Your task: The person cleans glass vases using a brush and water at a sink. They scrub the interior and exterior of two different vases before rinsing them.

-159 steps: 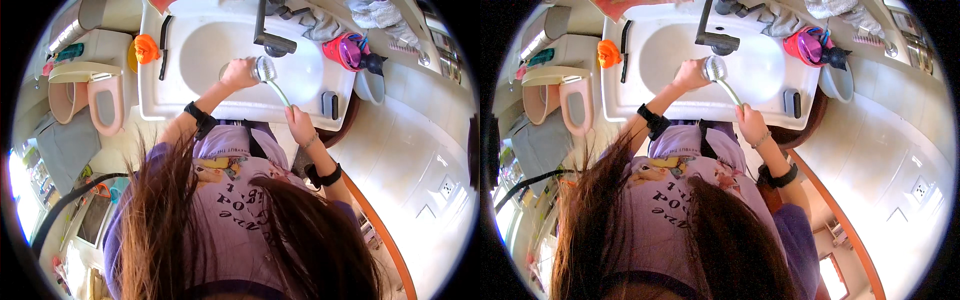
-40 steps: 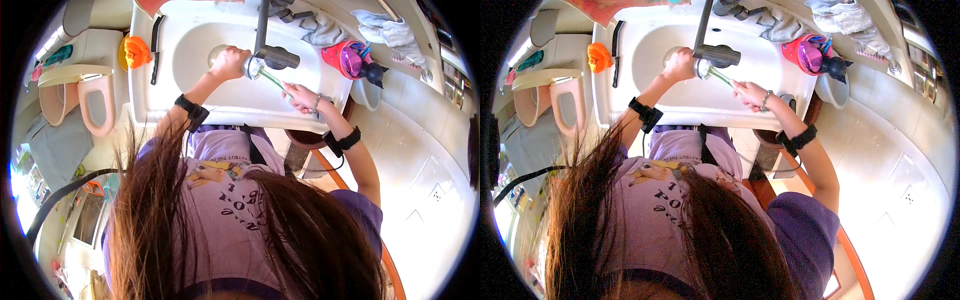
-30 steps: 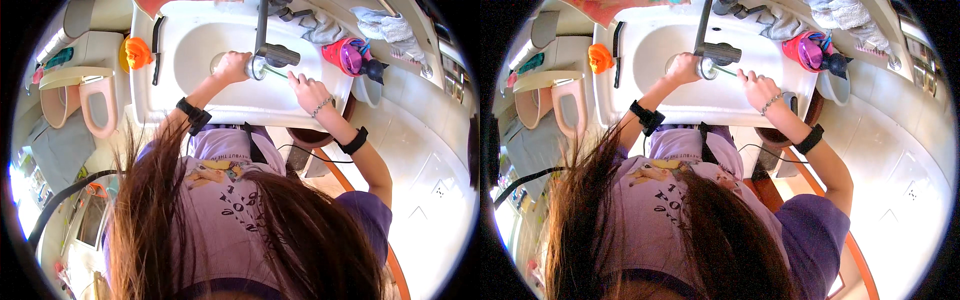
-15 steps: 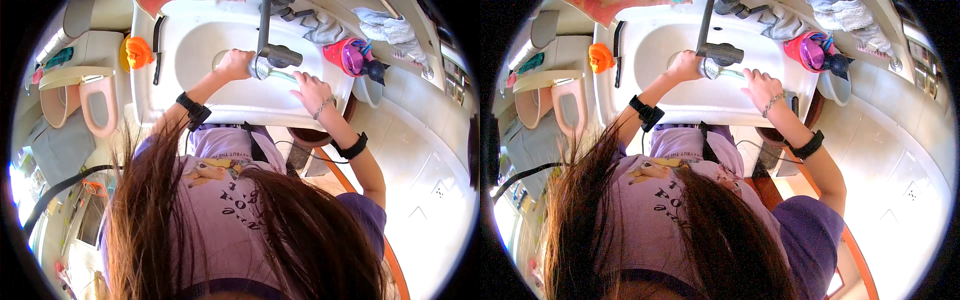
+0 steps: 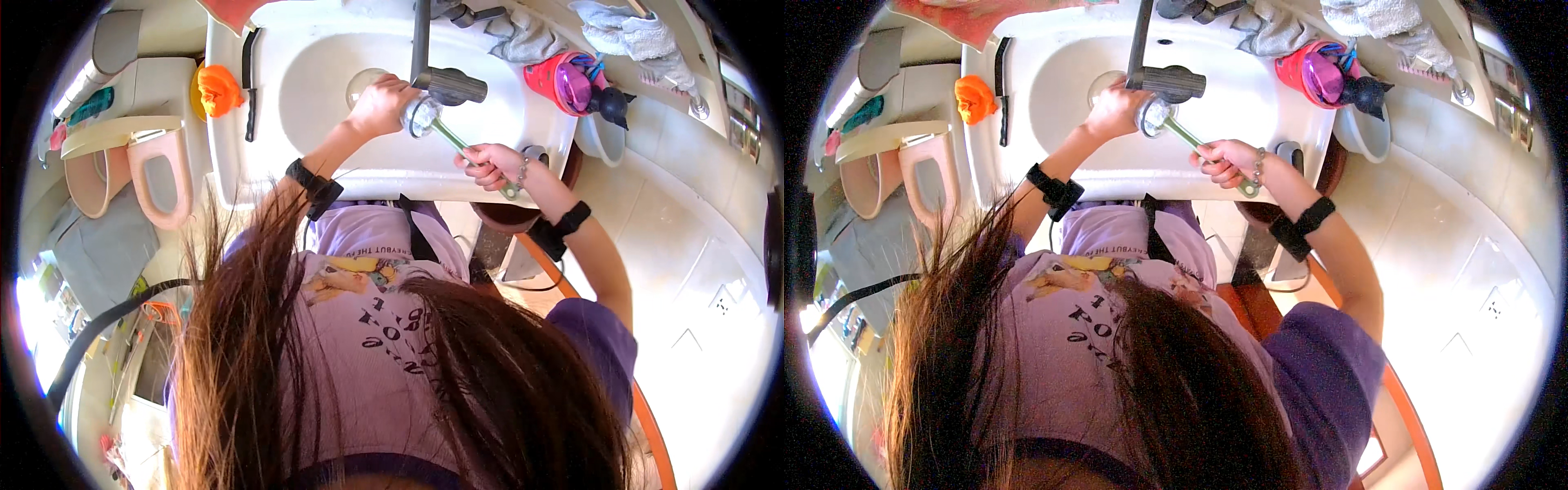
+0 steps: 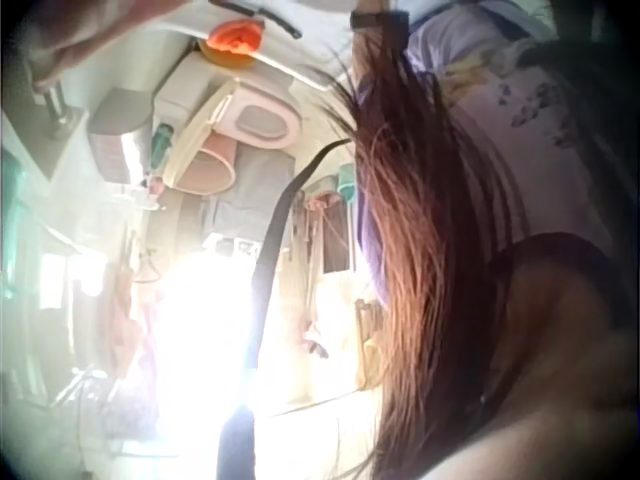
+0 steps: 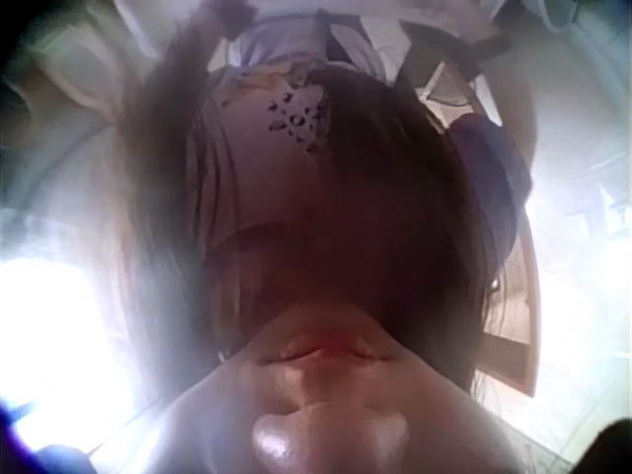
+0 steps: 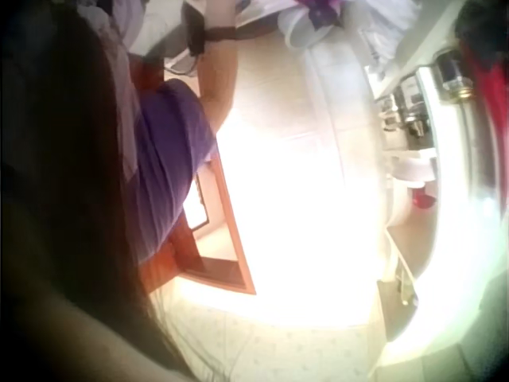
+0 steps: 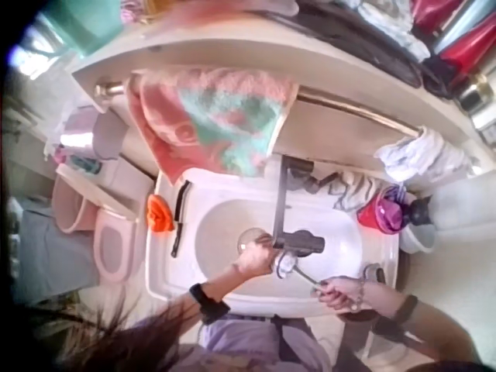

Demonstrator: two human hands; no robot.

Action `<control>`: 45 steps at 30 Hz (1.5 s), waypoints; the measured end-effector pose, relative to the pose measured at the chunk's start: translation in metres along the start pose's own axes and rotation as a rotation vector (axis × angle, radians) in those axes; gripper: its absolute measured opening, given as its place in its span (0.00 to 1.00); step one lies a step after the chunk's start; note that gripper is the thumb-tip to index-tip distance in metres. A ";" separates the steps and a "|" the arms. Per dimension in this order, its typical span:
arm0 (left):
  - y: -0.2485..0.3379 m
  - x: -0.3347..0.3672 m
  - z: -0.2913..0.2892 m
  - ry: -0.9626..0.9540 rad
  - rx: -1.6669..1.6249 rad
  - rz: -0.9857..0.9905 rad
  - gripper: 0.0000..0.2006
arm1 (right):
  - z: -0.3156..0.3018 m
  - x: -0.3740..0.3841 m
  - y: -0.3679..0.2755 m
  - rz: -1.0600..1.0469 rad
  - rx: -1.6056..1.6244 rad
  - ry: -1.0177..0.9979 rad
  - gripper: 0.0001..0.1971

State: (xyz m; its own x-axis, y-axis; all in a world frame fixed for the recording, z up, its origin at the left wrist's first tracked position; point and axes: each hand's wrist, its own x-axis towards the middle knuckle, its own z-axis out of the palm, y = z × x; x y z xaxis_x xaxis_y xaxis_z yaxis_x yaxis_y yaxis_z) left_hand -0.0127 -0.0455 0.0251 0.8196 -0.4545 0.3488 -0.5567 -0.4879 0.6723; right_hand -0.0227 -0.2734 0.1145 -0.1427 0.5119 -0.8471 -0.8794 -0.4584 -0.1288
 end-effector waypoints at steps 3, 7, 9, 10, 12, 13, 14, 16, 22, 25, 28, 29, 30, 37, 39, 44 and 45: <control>-0.014 0.006 0.001 -0.052 0.121 -0.018 0.11 | -0.003 0.009 0.001 -0.127 -0.019 0.042 0.12; -0.006 0.006 -0.002 -0.195 0.026 -0.409 0.13 | 0.013 -0.010 -0.005 -0.282 -1.176 0.955 0.11; -0.003 0.008 -0.003 -0.211 0.012 -0.426 0.15 | 0.021 -0.022 -0.003 -0.592 -1.400 1.082 0.09; -0.002 0.008 -0.003 -0.232 0.012 -0.441 0.15 | 0.019 -0.026 -0.001 -0.545 -1.595 1.139 0.12; 0.001 0.008 -0.007 -0.252 0.014 -0.457 0.14 | 0.023 -0.039 -0.002 -0.523 -1.790 1.208 0.15; 0.004 0.008 -0.008 -0.287 0.002 -0.499 0.14 | 0.024 -0.044 -0.003 -0.495 -1.988 1.270 0.17; 0.006 0.009 -0.008 -0.322 -0.011 -0.539 0.13 | 0.023 -0.047 -0.001 -0.525 -2.056 1.311 0.19; 0.008 0.008 -0.001 -0.318 0.001 -0.500 0.13 | 0.026 -0.044 0.006 -0.544 -2.040 1.242 0.16; 0.002 -0.005 0.011 -0.326 0.081 -0.108 0.12 | 0.009 -0.025 0.014 -0.364 -0.895 0.676 0.12; -0.002 -0.010 0.009 -0.232 0.074 0.019 0.12 | 0.000 -0.026 0.006 -0.024 -0.140 0.196 0.11; -0.006 -0.008 0.005 -0.202 0.064 -0.045 0.13 | -0.002 -0.016 0.011 -0.093 -0.242 0.262 0.11; -0.007 -0.007 0.002 -0.204 0.067 -0.048 0.13 | 0.000 -0.012 0.011 -0.215 -0.550 0.424 0.10; -0.008 -0.005 0.000 -0.228 0.095 -0.159 0.14 | 0.001 -0.010 0.012 -0.443 -1.119 0.684 0.10; -0.008 0.009 0.004 -0.389 -0.040 -0.578 0.13 | 0.012 -0.019 -0.014 -0.573 -1.747 1.024 0.10; -0.009 0.008 0.009 -0.333 0.035 -0.567 0.12 | 0.014 -0.022 -0.020 -0.555 -1.756 1.036 0.10; -0.011 0.003 0.010 -0.215 0.119 -0.066 0.10 | -0.006 -0.029 -0.012 0.047 -0.029 0.299 0.14; -0.010 0.004 0.010 -0.162 0.106 -0.040 0.09 | -0.012 -0.029 -0.003 0.075 0.252 0.122 0.16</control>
State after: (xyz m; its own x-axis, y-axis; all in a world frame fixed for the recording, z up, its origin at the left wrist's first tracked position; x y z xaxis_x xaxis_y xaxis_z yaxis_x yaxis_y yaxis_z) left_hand -0.0048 -0.0499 0.0135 0.8139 -0.5426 0.2078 -0.5420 -0.5799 0.6082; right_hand -0.0102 -0.2950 0.1332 -0.1693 0.3854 -0.9071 -0.9559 -0.2884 0.0559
